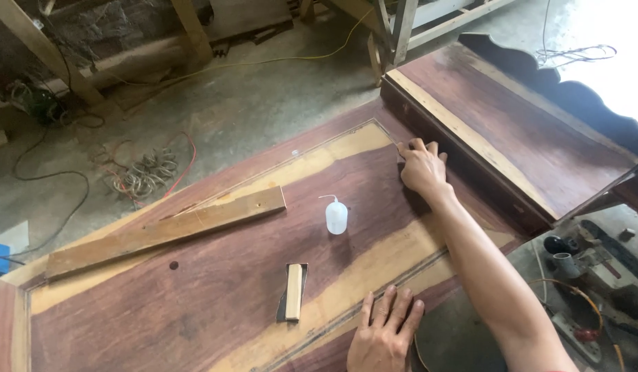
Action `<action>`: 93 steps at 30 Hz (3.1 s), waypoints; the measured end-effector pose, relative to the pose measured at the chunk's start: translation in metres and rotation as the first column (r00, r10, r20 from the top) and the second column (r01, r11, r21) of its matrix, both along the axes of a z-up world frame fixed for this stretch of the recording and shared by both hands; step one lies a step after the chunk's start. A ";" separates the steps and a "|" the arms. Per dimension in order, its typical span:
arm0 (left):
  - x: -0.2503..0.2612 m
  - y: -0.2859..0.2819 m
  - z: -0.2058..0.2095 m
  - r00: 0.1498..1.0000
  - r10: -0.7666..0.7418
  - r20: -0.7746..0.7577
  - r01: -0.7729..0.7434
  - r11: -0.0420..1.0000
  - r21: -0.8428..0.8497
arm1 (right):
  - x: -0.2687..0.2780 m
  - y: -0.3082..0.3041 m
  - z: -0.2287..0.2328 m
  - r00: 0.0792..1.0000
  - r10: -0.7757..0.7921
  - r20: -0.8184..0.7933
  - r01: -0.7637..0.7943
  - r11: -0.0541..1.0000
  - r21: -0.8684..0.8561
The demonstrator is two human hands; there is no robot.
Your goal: Manually sanding the surface of a wooden furniture piece using a sanding block.
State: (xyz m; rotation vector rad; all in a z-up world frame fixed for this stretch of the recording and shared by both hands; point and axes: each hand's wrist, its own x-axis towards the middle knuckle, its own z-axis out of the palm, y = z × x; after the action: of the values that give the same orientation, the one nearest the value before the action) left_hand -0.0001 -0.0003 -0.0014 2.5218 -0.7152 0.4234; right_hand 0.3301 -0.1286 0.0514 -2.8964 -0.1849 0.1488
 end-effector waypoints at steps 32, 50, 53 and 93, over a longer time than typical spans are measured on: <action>0.000 -0.003 0.000 0.998 -0.026 -0.060 0.025 0.999 -0.028 | -0.001 -0.012 -0.005 0.998 0.055 0.026 -0.052 0.995 -0.086; -0.002 -0.004 -0.001 1.000 -0.001 0.027 0.002 0.999 -0.035 | 0.000 -0.006 -0.001 0.999 0.042 0.027 -0.040 0.995 -0.089; 0.000 -0.002 -0.002 1.000 0.014 0.026 -0.013 1.000 -0.009 | -0.028 -0.012 0.001 0.998 0.053 0.013 -0.052 0.997 -0.062; -0.001 -0.004 -0.006 1.000 0.008 0.024 -0.007 1.000 -0.025 | -0.011 -0.009 -0.047 0.970 0.145 0.195 -0.155 0.987 0.036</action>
State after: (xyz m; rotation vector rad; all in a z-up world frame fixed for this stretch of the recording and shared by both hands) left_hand -0.0010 -0.0038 -0.0077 2.5008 -0.7059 0.4633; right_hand 0.3189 -0.1379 0.0044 -2.8424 -0.4353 -0.1087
